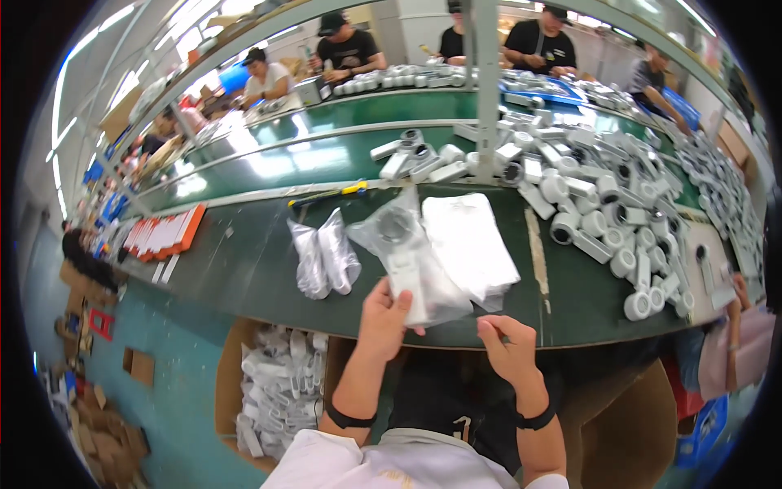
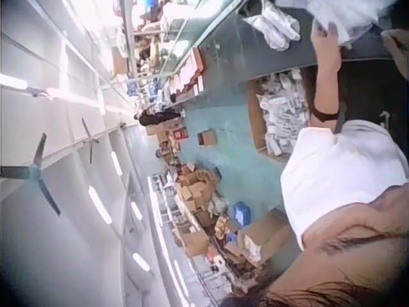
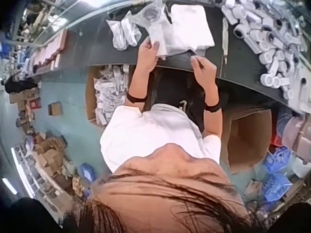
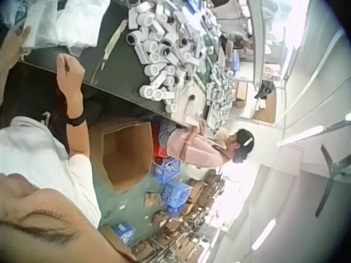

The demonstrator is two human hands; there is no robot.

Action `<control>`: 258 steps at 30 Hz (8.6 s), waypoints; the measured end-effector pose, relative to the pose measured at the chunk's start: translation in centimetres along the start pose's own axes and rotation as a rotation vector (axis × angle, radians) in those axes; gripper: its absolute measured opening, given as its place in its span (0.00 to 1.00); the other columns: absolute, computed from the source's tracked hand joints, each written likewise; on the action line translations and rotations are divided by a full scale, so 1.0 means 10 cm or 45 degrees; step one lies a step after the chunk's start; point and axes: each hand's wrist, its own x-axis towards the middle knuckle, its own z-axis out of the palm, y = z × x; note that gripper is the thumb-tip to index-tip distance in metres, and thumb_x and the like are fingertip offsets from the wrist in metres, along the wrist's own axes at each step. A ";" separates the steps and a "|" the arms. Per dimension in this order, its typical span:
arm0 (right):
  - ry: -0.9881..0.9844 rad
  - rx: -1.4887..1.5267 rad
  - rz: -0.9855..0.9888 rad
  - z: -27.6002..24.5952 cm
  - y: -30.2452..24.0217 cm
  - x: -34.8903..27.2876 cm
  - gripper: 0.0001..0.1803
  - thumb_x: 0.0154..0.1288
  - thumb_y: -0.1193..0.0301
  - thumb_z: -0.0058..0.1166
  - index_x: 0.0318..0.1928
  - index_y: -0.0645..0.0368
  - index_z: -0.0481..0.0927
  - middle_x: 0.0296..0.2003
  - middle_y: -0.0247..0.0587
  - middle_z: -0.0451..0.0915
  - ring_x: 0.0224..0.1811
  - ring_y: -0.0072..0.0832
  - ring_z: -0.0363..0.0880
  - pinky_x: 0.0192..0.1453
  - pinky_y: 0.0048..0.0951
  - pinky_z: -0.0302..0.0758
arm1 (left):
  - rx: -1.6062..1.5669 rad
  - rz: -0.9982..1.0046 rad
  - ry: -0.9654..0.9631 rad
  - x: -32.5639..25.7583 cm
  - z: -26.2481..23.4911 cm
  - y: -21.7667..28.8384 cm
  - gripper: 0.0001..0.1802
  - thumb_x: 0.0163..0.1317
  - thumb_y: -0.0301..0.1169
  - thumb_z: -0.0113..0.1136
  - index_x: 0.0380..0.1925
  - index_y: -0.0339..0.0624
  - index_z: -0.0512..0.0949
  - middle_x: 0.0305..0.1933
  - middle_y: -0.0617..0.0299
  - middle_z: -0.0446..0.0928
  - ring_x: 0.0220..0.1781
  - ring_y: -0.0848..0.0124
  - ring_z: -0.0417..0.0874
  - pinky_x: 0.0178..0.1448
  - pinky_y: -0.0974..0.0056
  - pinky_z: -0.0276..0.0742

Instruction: The person picks up a handheld fan from a pile, slides it into a plastic bag, and places the bagged fan onto the table, repeating the process for a second fan.

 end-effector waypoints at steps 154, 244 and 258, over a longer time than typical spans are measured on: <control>0.566 0.510 0.494 -0.09 -0.31 0.10 0.15 0.54 0.80 0.64 0.41 0.62 0.74 0.32 0.36 0.79 0.26 0.20 0.76 0.31 0.23 0.75 | 0.537 0.118 0.042 0.06 0.50 -0.25 0.07 0.66 0.29 0.62 0.35 0.36 0.82 0.30 0.72 0.77 0.31 0.84 0.71 0.35 0.75 0.67; -0.610 -0.205 0.552 -0.96 -0.58 -0.14 0.47 0.59 0.66 0.63 0.75 0.51 0.52 0.28 0.44 0.82 0.28 0.34 0.80 0.41 0.29 0.74 | 0.216 -0.125 -0.170 0.13 0.84 -0.22 0.08 0.66 0.28 0.61 0.42 0.36 0.82 0.25 0.69 0.77 0.26 0.83 0.73 0.29 0.75 0.67; -0.259 -0.417 0.651 -0.58 -0.38 -0.16 0.29 0.63 0.64 0.60 0.64 0.49 0.72 0.32 0.48 0.82 0.33 0.34 0.82 0.44 0.31 0.77 | 0.836 0.476 -0.388 0.05 0.75 -0.21 0.08 0.61 0.22 0.62 0.40 0.37 0.84 0.42 0.62 0.71 0.36 0.76 0.74 0.37 0.72 0.71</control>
